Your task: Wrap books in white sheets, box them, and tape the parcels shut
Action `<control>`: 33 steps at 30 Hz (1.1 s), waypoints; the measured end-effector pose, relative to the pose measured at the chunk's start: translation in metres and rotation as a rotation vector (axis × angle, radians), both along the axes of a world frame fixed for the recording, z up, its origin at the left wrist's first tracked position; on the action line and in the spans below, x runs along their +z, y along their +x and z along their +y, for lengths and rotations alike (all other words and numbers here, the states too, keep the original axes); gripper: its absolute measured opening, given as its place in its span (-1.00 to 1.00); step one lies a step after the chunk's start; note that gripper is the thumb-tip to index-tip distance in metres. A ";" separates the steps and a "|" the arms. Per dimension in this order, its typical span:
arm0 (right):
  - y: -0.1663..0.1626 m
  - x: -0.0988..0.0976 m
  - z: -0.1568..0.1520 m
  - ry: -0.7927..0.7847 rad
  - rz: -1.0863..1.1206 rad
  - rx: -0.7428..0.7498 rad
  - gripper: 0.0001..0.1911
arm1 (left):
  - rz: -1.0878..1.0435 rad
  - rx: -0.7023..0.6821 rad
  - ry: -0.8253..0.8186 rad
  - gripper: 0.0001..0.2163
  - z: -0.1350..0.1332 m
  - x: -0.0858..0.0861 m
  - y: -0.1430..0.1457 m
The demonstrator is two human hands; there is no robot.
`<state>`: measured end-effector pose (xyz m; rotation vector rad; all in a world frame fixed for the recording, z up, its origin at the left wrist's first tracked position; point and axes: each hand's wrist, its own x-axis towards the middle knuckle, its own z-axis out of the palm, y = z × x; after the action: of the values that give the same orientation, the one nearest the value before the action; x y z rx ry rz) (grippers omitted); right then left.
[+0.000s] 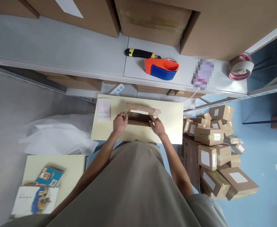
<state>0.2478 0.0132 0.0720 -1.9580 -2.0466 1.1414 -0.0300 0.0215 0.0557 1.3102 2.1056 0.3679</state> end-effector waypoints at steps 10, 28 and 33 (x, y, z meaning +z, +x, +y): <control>-0.027 0.021 0.024 -0.031 -0.310 0.315 -0.27 | 0.097 -0.050 0.396 -0.53 -0.018 -0.017 -0.010; -0.024 0.005 0.095 0.176 -0.303 0.336 -0.52 | 0.029 0.074 0.216 -0.57 -0.028 -0.038 -0.014; -0.005 -0.009 0.090 0.070 -0.217 0.137 -0.58 | 0.022 0.069 0.169 -0.56 -0.030 -0.031 -0.012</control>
<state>0.2431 0.1034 0.0634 -2.0141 -2.3265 0.8992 -0.0418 -0.0085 0.0247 1.3438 2.1812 0.5737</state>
